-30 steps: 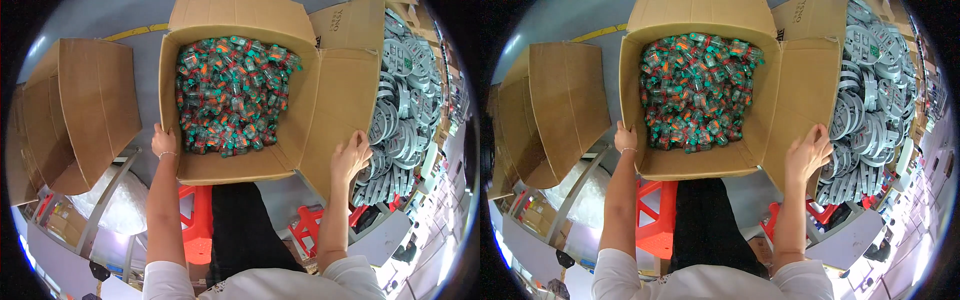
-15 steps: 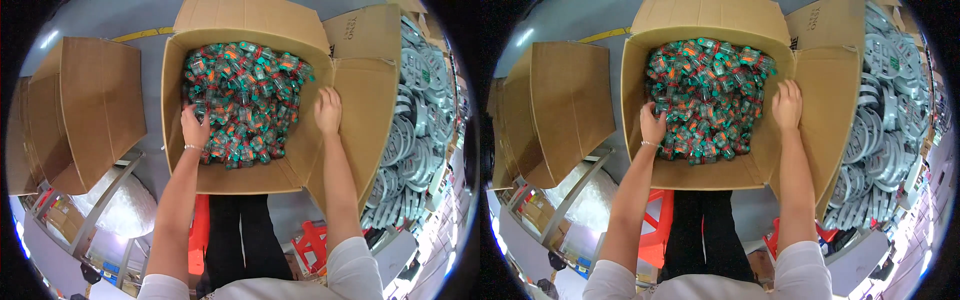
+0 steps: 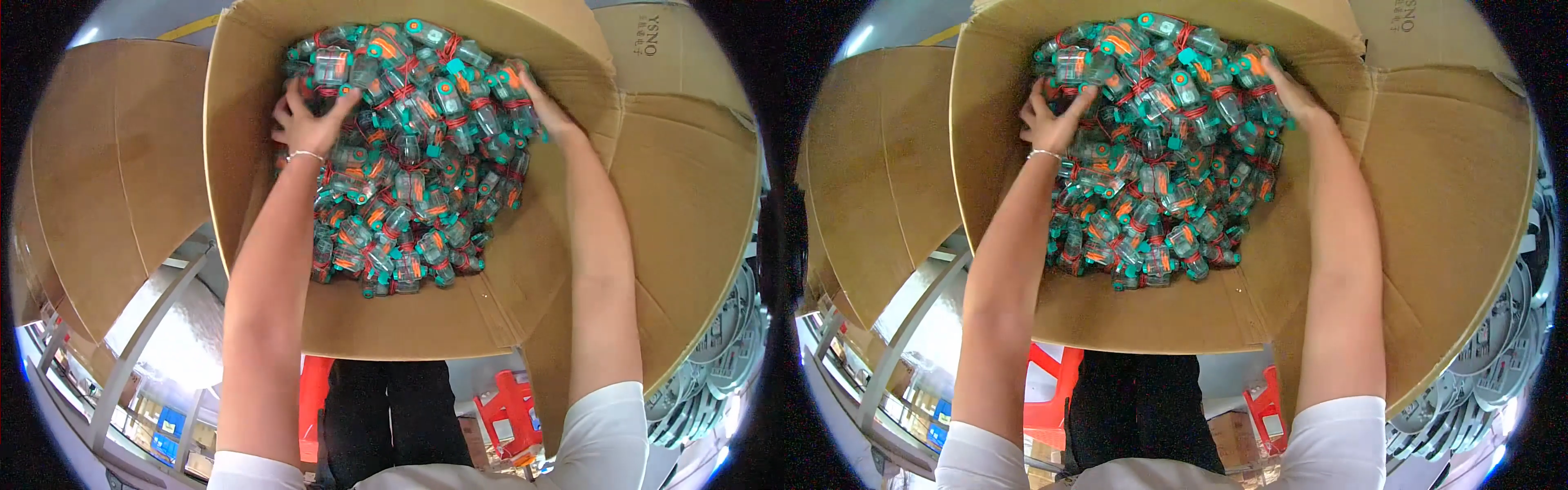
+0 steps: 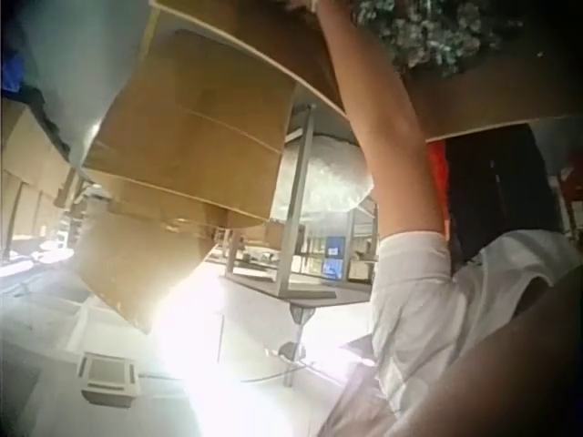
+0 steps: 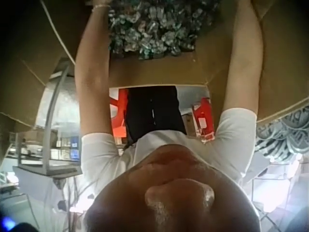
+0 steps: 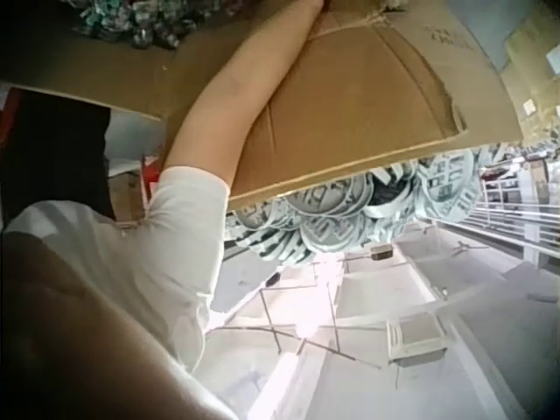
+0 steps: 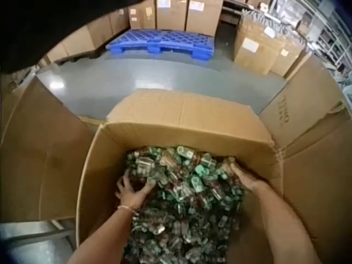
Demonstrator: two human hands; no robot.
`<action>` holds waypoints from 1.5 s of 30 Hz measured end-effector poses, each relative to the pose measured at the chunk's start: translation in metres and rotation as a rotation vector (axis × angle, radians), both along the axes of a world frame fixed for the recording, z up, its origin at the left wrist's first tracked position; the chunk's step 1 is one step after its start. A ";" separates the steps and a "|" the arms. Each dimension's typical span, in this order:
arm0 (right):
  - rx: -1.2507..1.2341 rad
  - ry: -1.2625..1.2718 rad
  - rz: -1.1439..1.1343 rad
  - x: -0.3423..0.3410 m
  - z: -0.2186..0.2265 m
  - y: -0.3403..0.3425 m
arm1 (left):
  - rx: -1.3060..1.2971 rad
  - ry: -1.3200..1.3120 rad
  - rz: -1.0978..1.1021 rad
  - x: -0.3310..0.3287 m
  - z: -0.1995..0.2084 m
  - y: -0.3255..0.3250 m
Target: Packaging various components and products into small cardboard boxes on a factory production line.
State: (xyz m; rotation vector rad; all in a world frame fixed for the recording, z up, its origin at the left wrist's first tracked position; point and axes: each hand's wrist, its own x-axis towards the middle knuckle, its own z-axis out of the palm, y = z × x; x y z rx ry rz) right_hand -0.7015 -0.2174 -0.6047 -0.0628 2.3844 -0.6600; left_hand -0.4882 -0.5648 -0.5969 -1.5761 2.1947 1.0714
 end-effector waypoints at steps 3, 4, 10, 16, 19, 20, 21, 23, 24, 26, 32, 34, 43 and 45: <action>-0.109 -0.118 -0.100 0.012 -0.009 -0.019 | -0.011 0.144 -0.154 -0.002 0.000 0.017; -0.139 -0.155 -0.135 0.008 -0.008 -0.016 | -0.006 0.143 -0.155 -0.005 0.000 0.017; -0.347 -0.358 -0.315 -0.006 -0.007 -0.035 | 0.222 0.089 -0.254 -0.031 -0.018 -0.025; -0.558 -0.569 -0.488 0.019 0.009 -0.054 | 0.188 0.068 -0.257 -0.019 -0.024 -0.007; -0.654 -0.560 -0.428 0.021 0.001 -0.029 | 0.133 0.017 -0.346 -0.025 -0.012 0.005; -0.717 -0.558 -0.396 0.024 0.000 -0.031 | 0.131 0.014 -0.343 -0.027 -0.008 0.009; -0.719 -0.562 -0.395 0.027 -0.002 -0.033 | 0.143 0.000 -0.375 -0.027 -0.004 0.015; -0.704 -0.562 -0.526 0.043 -0.001 -0.041 | 0.166 -0.033 -0.442 -0.026 0.005 0.028; -0.695 -0.563 -0.593 0.050 0.002 -0.044 | 0.164 -0.041 -0.442 -0.025 0.008 0.034; -0.669 -0.597 -0.591 0.050 0.004 -0.040 | 0.138 0.013 -0.427 -0.028 0.012 0.048; -0.663 -0.735 -0.584 0.064 0.017 -0.044 | 0.158 0.141 -0.355 -0.017 0.017 0.076; -0.697 -0.758 -0.582 0.076 0.021 -0.047 | 0.090 0.224 -0.344 -0.007 0.019 0.090; -0.943 -1.012 -0.604 0.140 0.043 -0.051 | 0.075 0.657 -0.472 0.030 0.043 0.153; -1.106 -1.070 -0.690 0.166 0.048 -0.055 | 0.099 0.665 -0.477 0.046 0.049 0.170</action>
